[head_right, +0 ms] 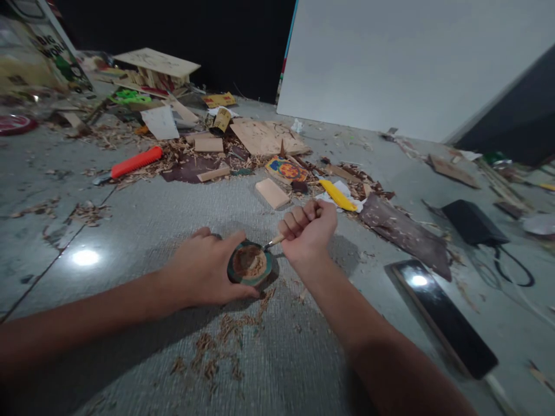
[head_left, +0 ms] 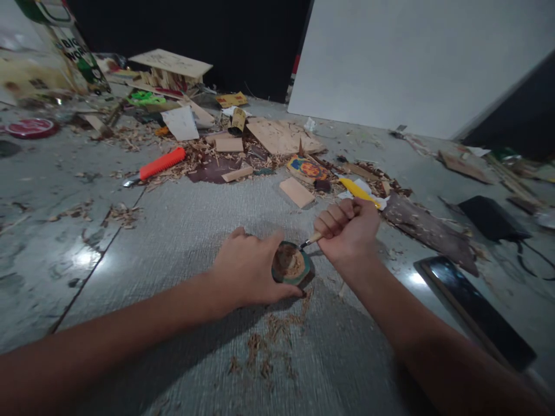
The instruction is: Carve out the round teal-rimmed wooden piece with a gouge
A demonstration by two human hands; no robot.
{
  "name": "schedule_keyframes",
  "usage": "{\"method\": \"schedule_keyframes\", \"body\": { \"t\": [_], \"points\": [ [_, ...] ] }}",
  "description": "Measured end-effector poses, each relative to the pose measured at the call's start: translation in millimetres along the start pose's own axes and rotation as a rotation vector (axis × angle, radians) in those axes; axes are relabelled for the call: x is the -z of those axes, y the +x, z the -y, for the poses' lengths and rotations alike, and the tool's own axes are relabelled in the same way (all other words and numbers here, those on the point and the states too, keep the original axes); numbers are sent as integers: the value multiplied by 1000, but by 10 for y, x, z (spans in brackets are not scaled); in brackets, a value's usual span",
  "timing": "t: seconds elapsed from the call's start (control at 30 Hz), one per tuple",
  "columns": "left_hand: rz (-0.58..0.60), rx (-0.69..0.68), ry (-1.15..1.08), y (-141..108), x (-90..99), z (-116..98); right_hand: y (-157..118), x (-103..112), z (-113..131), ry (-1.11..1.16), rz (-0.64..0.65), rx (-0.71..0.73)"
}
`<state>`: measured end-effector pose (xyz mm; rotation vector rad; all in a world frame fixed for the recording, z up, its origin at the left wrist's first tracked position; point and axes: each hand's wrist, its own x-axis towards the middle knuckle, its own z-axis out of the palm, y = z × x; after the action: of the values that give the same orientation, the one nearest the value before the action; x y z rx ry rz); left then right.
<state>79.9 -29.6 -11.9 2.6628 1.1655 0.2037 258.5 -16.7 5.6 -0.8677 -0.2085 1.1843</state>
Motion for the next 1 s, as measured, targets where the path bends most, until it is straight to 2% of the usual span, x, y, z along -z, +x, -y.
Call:
{"method": "schedule_keyframes", "body": {
  "t": [0.2,0.43,0.5,0.67,0.73,0.87,1.0],
  "points": [
    [17,8,-11,5,12,-7,-166,-94,7,-106,279,104],
    [26,7,-21,5,11,-3,-204,-96,-46,-140,303,104],
    [22,4,-15,2,11,-4,-189,-98,-52,-125,270,101],
    [22,3,2,-2,13,-4,-89,-57,-99,-18,20,46],
    [21,-3,7,-3,15,-2,-41,-24,-145,-3,-38,18],
    [25,-4,11,-2,24,-4,12,29,-227,11,-79,-52],
    [50,11,3,-3,30,-10,27,42,-174,10,-68,-89]
  ]
}}
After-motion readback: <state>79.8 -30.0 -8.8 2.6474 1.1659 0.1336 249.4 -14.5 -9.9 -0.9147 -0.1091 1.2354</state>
